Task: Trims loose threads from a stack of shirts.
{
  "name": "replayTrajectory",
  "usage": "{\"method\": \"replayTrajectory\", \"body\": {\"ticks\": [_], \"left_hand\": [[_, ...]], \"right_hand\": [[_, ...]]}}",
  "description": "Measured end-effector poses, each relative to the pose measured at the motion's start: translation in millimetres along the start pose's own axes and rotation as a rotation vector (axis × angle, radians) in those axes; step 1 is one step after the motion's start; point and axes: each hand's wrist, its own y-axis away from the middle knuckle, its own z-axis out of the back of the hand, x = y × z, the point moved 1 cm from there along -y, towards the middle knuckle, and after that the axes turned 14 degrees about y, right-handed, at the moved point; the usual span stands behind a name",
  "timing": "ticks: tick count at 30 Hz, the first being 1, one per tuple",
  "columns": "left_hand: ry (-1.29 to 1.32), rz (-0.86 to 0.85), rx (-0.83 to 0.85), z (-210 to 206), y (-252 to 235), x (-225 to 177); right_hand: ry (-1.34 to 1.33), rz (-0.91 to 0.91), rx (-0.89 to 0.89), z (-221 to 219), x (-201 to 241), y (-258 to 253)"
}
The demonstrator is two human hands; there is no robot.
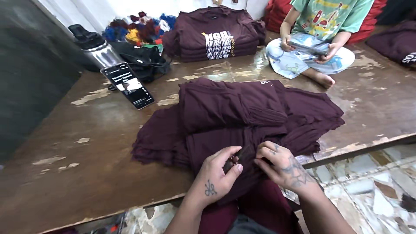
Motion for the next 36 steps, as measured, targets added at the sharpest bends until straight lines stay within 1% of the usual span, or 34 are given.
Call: {"method": "replayTrajectory", "body": {"ticks": [4, 7, 10, 12, 14, 17, 20, 22, 23, 24, 26, 27, 28, 29, 30, 33, 34, 35, 36], "left_hand": [[-0.229, -0.047, 0.051, -2, 6, -6], [-0.368, -0.147, 0.069, -6, 5, -9], [-0.473, -0.258, 0.018, -13, 4, -6], [-0.488, -0.286, -0.017, -12, 4, -3], [-0.438, -0.238, -0.032, -8, 7, -3], [-0.407, -0.112, -0.001, 5, 14, -6], [-0.376, -0.114, 0.066, 15, 5, -8], [-0.311, -0.124, 0.077, 19, -12, -17], [-0.238, -0.090, 0.065, 18, -21, -21], [-0.100, -0.029, 0.023, 16, -31, -20], [0.287, 0.134, -0.133, 10, -44, -8], [0.438, 0.191, -0.219, 8, -47, -3], [0.524, 0.211, -0.270, 8, -47, -1], [0.558, 0.205, -0.283, 9, -46, -1], [0.563, 0.187, -0.278, 8, -45, 0], [0.551, 0.160, -0.206, 6, -43, 5], [0.541, 0.154, -0.184, 6, -43, 6], [0.521, 0.143, -0.165, 6, -43, 8], [0.501, 0.129, -0.143, 6, -43, 9]], "right_hand": [[-0.054, 0.011, 0.035, 10, -1, 4], [-0.073, -0.027, -0.042, 9, 3, 6], [-0.071, -0.036, -0.127, 6, 7, 9], [-0.089, -0.021, -0.163, 5, 9, 12], [-0.112, 0.026, -0.137, 10, 7, 21], [-0.156, 0.119, -0.023, 23, 1, 32], [-0.090, 0.033, 0.011, 29, 6, 13], [-0.113, -0.024, 0.012, 18, 8, -7], [-0.203, -0.058, -0.001, 8, 6, -15], [-0.377, -0.120, -0.020, -1, 3, -21], [-0.850, -0.264, 0.012, -12, -7, -25], [-1.051, -0.275, 0.059, -14, -14, -24], [-1.150, -0.242, 0.106, -14, -18, -22], [-1.124, -0.200, 0.127, -12, -19, -21], [-0.969, -0.161, 0.113, -9, -17, -21], [-0.288, -0.056, 0.015, -3, 1, -25], [-0.128, -0.024, -0.034, -5, 3, -27], [-0.033, -0.006, -0.075, -3, 1, -27], [0.004, -0.005, -0.090, 4, -3, -24]]}}
